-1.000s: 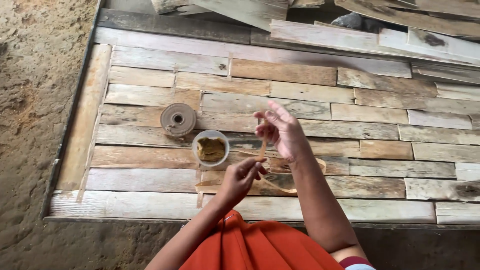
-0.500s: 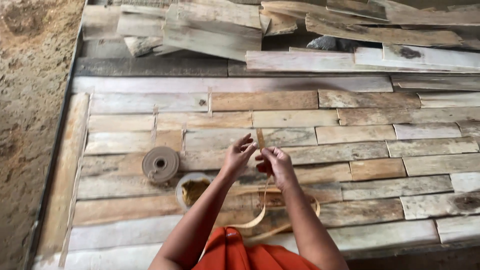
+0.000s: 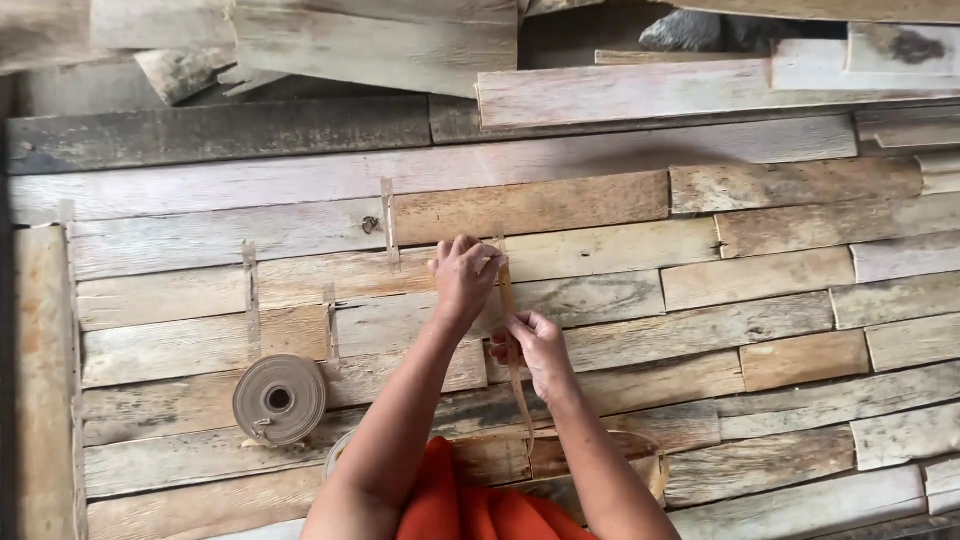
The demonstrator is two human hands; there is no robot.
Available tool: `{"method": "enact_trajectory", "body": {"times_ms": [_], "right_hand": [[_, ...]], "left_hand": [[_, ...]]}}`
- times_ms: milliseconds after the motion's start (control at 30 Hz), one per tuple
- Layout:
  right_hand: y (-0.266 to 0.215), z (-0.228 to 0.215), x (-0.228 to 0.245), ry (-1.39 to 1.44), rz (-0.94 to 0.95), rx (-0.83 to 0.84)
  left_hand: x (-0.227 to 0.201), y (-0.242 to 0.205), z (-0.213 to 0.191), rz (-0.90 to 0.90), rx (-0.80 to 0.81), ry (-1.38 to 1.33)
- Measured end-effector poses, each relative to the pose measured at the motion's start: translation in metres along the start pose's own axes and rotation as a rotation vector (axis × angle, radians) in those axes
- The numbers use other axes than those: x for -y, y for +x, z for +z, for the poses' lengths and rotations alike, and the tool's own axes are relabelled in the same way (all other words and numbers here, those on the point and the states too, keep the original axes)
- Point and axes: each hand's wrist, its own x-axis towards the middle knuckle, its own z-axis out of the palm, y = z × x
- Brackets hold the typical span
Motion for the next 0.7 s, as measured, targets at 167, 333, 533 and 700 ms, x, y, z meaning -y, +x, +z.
{"method": "enact_trajectory", "body": {"times_ms": [167, 333, 533, 700], "right_hand": [[0.016, -0.006, -0.013, -0.006, -0.011, -0.008], [0.023, -0.008, -0.016, -0.009, 0.005, 0.001], [0.025, -0.006, -0.016, -0.023, 0.015, -0.002], [0.026, -0.003, -0.014, -0.048, 0.027, -0.017]], "left_hand": [[0.003, -0.006, 0.012, 0.09, -0.114, 0.04], [-0.002, -0.009, 0.013, 0.11, -0.146, 0.107], [-0.014, -0.01, 0.005, 0.091, -0.145, 0.117], [0.005, -0.007, 0.02, 0.002, -0.094, 0.083]]}}
